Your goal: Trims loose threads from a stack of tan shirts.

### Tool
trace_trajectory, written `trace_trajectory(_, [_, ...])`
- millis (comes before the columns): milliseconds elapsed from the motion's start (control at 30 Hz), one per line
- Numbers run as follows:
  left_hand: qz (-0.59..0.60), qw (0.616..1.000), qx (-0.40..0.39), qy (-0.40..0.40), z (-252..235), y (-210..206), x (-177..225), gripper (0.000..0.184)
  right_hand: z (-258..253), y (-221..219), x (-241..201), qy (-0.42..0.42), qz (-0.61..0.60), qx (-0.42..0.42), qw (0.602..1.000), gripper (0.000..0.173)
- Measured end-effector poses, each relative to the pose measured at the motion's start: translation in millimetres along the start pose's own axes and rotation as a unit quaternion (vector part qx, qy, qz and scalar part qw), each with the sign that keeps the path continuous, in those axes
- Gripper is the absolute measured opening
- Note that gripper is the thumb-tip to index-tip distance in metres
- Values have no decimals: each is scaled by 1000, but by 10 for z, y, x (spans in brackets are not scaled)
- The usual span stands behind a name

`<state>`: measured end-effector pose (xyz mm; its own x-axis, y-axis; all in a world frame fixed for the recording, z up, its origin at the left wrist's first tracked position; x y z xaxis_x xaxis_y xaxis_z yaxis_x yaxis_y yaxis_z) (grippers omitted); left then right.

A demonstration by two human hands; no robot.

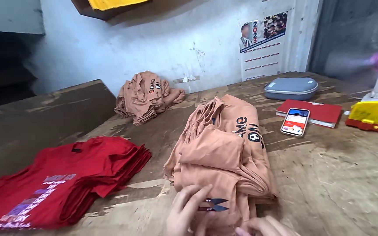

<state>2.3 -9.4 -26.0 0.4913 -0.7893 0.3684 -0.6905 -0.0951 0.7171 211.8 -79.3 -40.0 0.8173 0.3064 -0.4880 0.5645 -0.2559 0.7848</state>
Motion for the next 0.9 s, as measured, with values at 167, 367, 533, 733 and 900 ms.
trace_trajectory(167, [-104,993,13,-63,4,-145,121,14,-6,-274,2,-9,15,96,995,19])
trace_trajectory(367, [-112,991,16,-70,81,-237,150,16,59,-274,51,37,-73,150,985,15])
trace_trajectory(533, [-111,990,30,-77,69,-287,149,13,62,-331,10,60,-48,101,992,20])
trace_trajectory(733, [-59,995,29,-73,228,-149,-122,14,58,-449,110,76,-6,171,982,18])
trace_trajectory(900, [-55,994,35,-83,238,-235,-114,13,86,-506,107,148,-81,165,972,12])
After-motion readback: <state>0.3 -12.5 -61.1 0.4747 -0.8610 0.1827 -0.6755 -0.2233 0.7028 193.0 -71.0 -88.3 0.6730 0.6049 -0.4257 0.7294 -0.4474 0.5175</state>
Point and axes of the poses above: each hand's wrist, its own z-axis away from the middle knuckle, its own y-axis out of the back of the hand, x = y × z, the point moved 5 cm from there along -z, towards the middle knuckle, and after that the axes turned 13 degrees about -x, right-handed, at the moved point
